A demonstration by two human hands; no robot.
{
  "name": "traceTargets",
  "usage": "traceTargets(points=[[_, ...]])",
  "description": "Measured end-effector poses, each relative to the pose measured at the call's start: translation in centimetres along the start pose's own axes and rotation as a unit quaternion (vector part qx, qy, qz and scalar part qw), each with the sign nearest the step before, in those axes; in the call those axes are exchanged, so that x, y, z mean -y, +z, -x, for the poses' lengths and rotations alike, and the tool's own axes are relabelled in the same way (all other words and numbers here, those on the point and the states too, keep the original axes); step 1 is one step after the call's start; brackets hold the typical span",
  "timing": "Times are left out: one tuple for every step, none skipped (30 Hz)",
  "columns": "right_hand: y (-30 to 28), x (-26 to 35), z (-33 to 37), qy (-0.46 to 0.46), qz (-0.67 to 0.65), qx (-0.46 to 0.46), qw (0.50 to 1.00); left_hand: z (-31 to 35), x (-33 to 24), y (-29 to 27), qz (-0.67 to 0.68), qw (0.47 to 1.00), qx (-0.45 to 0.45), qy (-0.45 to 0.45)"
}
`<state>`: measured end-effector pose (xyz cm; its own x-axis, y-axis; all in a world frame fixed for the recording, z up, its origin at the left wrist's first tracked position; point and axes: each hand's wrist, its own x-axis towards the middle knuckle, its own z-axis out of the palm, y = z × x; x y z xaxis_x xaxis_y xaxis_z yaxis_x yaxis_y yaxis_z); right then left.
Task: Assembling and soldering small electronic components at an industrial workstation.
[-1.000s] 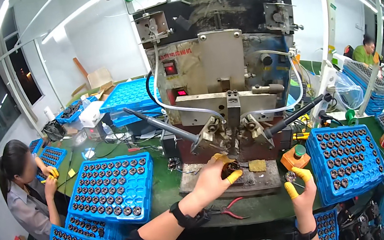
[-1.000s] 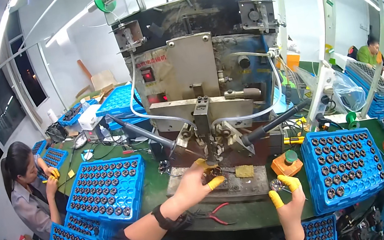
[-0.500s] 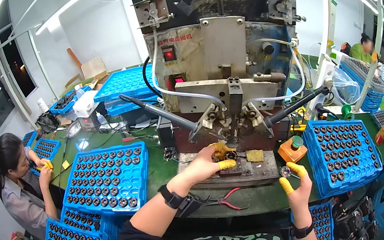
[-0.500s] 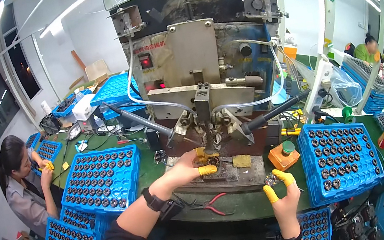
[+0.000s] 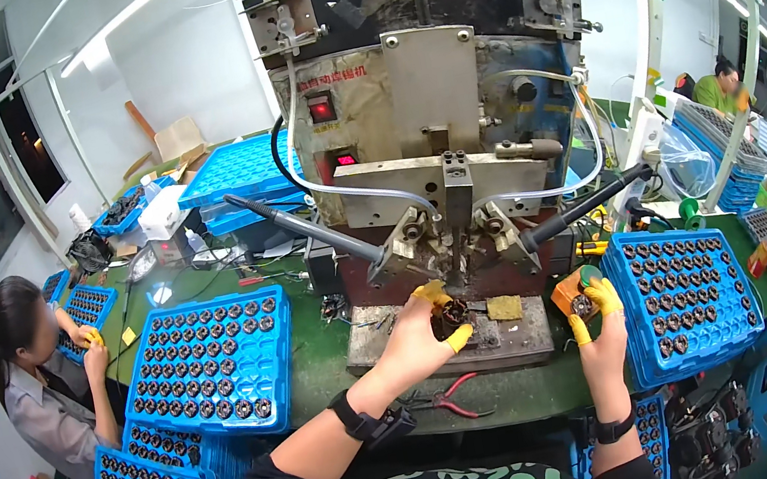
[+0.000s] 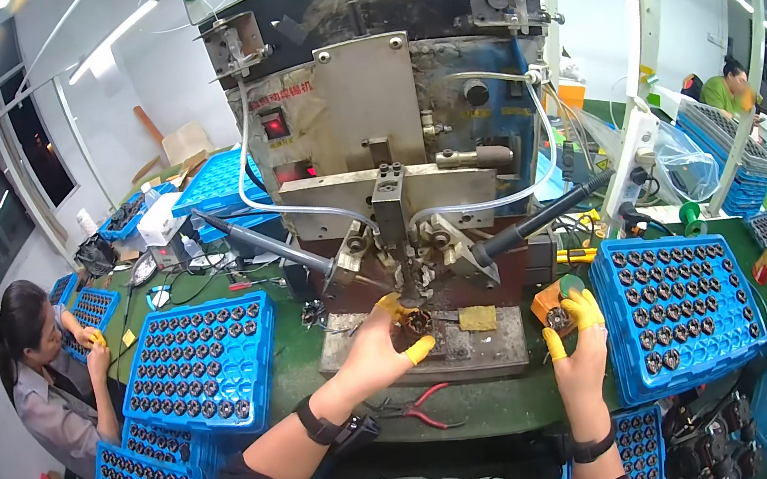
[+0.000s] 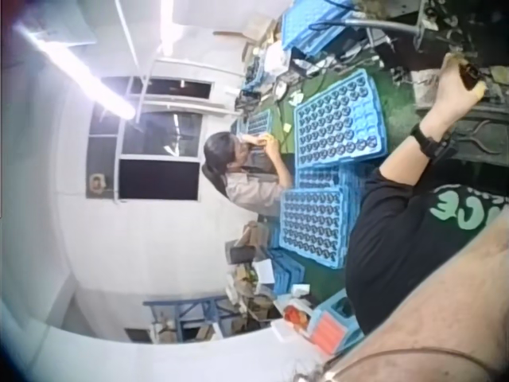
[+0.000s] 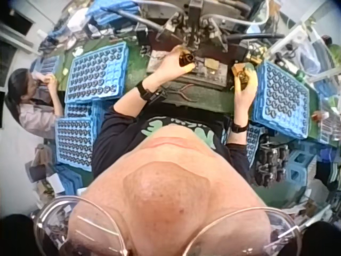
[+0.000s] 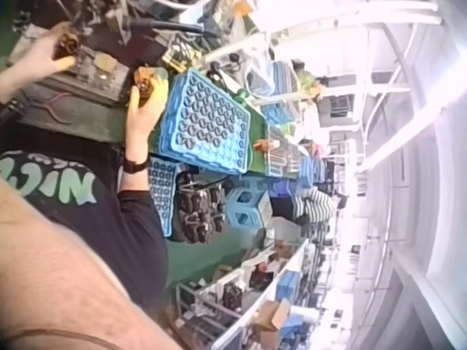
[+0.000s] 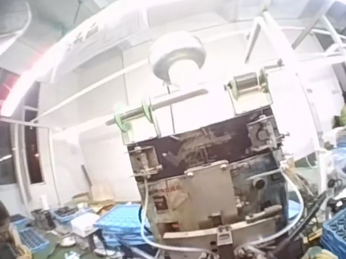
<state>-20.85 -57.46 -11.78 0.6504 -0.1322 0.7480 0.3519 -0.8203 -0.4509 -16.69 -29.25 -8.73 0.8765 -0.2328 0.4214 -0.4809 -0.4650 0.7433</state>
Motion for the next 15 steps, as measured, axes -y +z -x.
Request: traceTargets(points=[[0.2, -0.2, -0.2, 0.018, -0.012, 0.018, 1.0, 0.1, -0.5, -0.1, 0.029, 0.999, -0.007, -0.021], [0.1, 0.0, -0.4, 0.01, -0.001, 0.025, 1.0, 0.3, -0.9, -0.4, 0.028, 0.999, -0.009, -0.02], [0.3, 0.0, -0.5, 0.008, -0.002, 0.024, 1.0, 0.7, -1.2, -1.1, 0.033, 0.999, -0.003, -0.035], [0.6, -0.1, -0.5, 0.006, 0.002, 0.029, 1.0, 1.1, -1.2, -1.8, 0.038, 0.998, 0.002, -0.049], [0.6, -0.1, -0.6, 0.005, 0.007, 0.031, 0.999, 1.8, -1.1, -2.5, 0.037, 0.998, -0.001, -0.046], [0.6, -0.2, -0.9, 0.007, 0.011, 0.029, 1.0, 2.3, -0.5, -3.2, 0.008, 0.999, -0.019, -0.047], [0.7, -0.3, -1.2, -0.007, 0.015, 0.022, 1.0, 2.8, 0.1, -4.0, -0.022, 0.998, -0.037, -0.047], [0.8, -0.5, -1.3, -0.022, 0.017, 0.014, 1.0, 3.5, 0.3, -5.1, -0.04, 0.997, -0.048, -0.05], [1.0, -0.8, -1.3, -0.021, 0.018, 0.012, 1.0, 4.3, 0.8, -6.3, -0.057, 0.995, -0.059, -0.055], [1.0, -1.2, -1.3, -0.015, 0.012, 0.028, 0.999, 5.1, 1.5, -7.7, -0.107, 0.99, -0.062, -0.061], [1.2, -1.4, -1.1, -0.008, 0.005, 0.043, 0.999, 6.1, 2.2, -9.4, -0.157, 0.983, -0.063, -0.068], [1.2, -1.4, -0.8, -0.006, 0.004, 0.043, 0.999, 7.2, 3.1, -11.1, -0.231, 0.968, -0.077, -0.053], [1.1, -1.5, -0.7, -0.014, 0.007, 0.037, 0.999, 8.7, 3.5, -12.9, -0.308, 0.946, -0.094, -0.042], [1.1, -1.7, -0.6, -0.021, 0.015, 0.028, 0.999, 10.2, 4.3, -14.4, -0.367, 0.92, -0.123, -0.063], [1.0, -1.7, -0.7, -0.02, 0.013, 0.029, 0.999, 11.7, 5.0, -15.7, -0.424, 0.889, -0.15, -0.084]])
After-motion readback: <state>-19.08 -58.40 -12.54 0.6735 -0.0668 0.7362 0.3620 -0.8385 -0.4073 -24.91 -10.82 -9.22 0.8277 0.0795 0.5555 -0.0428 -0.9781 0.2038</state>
